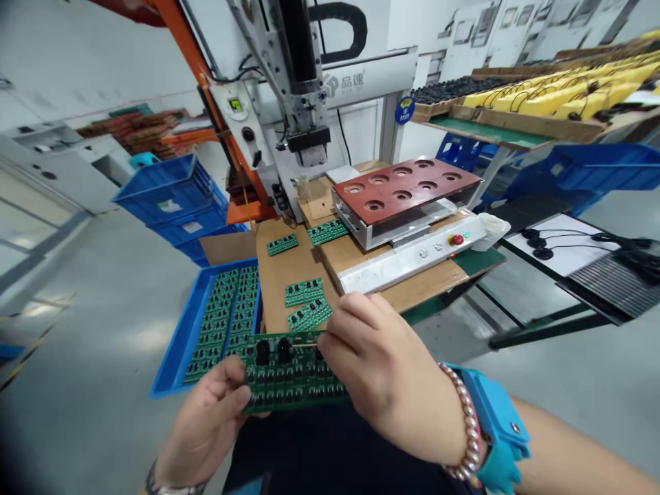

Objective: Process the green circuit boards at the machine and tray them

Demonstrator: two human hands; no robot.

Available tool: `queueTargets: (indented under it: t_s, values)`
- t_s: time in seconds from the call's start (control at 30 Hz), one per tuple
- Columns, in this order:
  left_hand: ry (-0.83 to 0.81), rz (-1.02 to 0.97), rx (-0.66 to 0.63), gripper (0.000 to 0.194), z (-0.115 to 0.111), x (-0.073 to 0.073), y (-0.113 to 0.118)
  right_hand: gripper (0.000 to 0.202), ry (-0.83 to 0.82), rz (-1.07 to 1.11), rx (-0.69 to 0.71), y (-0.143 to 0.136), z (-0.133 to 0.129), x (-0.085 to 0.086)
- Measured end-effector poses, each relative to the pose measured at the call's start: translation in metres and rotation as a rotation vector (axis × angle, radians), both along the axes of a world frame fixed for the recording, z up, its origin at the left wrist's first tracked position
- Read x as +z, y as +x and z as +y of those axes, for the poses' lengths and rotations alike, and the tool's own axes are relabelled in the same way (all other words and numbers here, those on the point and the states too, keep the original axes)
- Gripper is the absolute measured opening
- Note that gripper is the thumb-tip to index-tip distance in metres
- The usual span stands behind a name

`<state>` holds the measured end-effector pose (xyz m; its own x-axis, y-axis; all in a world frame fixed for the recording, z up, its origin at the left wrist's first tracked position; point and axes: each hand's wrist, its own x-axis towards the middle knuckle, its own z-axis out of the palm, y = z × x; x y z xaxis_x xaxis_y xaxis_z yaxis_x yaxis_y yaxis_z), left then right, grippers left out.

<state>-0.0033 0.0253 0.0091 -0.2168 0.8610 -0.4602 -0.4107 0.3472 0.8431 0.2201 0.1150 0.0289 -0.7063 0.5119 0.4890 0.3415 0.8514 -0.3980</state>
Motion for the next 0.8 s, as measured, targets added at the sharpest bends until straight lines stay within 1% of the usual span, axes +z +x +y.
queueTargets:
  t_s: [0.17,0.4,0.63,0.8]
  values:
    - [-0.035,0.024,0.017,0.034,-0.0006,0.0001,-0.0005,0.019,-0.012,-0.002,0.006,-0.0013,0.0002,-0.0005]
    - [-0.009,-0.022,-0.01,0.029,-0.0016,-0.0046,-0.002,0.019,-0.016,0.009,-0.003,-0.0014,-0.0002,0.0022]
    - [-0.014,-0.018,0.024,0.03,-0.0003,-0.0026,-0.0016,0.018,-0.023,-0.011,0.01,-0.0015,-0.002,-0.0027]
    - [0.011,-0.026,0.002,0.026,-0.0007,-0.0036,-0.004,0.016,-0.059,0.049,0.02,0.0016,-0.0023,0.0026]
